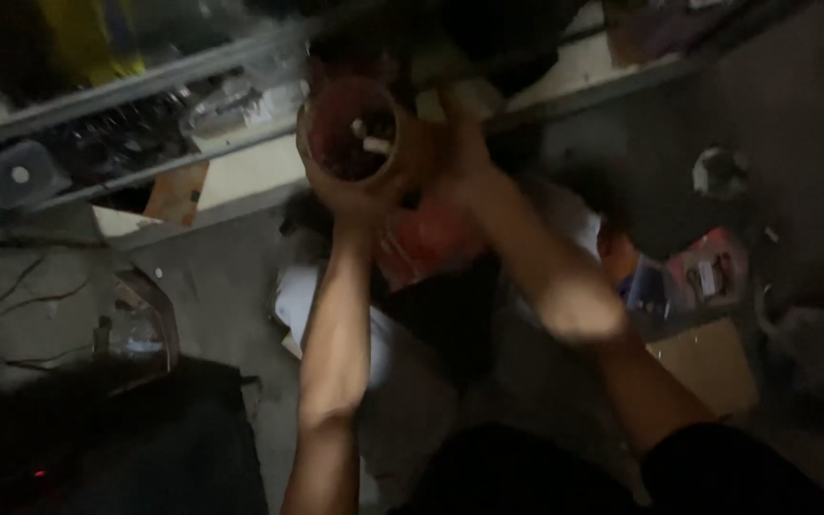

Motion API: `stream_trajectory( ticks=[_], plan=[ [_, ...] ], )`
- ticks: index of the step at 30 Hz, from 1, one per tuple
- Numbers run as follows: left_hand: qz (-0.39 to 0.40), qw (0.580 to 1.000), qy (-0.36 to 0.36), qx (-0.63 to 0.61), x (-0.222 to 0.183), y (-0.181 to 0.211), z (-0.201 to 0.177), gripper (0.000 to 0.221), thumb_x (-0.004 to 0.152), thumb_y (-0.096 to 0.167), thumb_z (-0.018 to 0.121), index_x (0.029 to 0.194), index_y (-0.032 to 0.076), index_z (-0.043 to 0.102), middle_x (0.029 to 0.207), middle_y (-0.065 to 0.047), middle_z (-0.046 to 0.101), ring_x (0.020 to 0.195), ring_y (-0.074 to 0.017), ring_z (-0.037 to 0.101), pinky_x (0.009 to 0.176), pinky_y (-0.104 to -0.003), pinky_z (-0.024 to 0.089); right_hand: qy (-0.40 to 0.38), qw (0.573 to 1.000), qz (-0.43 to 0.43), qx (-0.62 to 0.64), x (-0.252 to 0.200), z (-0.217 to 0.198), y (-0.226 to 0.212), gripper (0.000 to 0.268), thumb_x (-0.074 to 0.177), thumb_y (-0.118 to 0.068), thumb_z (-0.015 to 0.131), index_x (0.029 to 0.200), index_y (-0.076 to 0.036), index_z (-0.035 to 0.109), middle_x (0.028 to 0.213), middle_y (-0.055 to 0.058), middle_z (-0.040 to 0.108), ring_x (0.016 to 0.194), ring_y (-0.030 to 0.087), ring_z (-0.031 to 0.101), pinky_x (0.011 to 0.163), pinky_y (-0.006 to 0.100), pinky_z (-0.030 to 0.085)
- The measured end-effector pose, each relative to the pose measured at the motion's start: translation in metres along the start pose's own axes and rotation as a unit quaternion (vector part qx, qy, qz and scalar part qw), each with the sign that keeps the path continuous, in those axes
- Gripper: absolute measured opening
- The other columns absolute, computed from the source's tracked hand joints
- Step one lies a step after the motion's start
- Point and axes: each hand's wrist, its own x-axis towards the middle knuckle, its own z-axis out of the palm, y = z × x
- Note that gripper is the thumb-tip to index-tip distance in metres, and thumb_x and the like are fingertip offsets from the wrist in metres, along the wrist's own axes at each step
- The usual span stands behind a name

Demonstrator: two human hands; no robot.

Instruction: Inspecting and organizing motorcycle parts from storage shelves.

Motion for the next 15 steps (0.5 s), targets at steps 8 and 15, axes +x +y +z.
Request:
stream_trajectory(
  ticks=[8, 15],
  plan=[
    [0.024, 0.998, 0.04, 0.031, 0.032, 0.029, -0.001, 0.103, 0.074, 0.033, 0.094, 0.154, 0.001, 0.037, 0.143, -0.014, 0.057, 0.132, -0.0298, 0.058, 0.112, -0.043, 0.05, 0.171, 0.964, -0.086, -0.187, -0.028, 0.018, 0.026, 0.075, 0.099, -0.059, 0.042, 0.159, -0.015, 0.034, 0.157, 0.009, 0.04, 0.139, 0.033, 0.041, 0.115, 0.048, 0.034],
    [-0.037, 0.99, 0.108, 0.081, 0.032, 0.039, -0.002, 0.096, 0.075, 0.027, 0.094, 0.152, 0.0, 0.043, 0.134, -0.016, 0.063, 0.123, -0.028, 0.063, 0.107, -0.041, 0.053, 0.157, 0.884, -0.163, -0.409, -0.002, -0.097, 0.044, 0.068, 0.115, -0.043, 0.031, 0.17, -0.004, 0.039, 0.134, 0.049, 0.034, 0.098, 0.046, 0.03, 0.082, 0.055, 0.024]
  ],
)
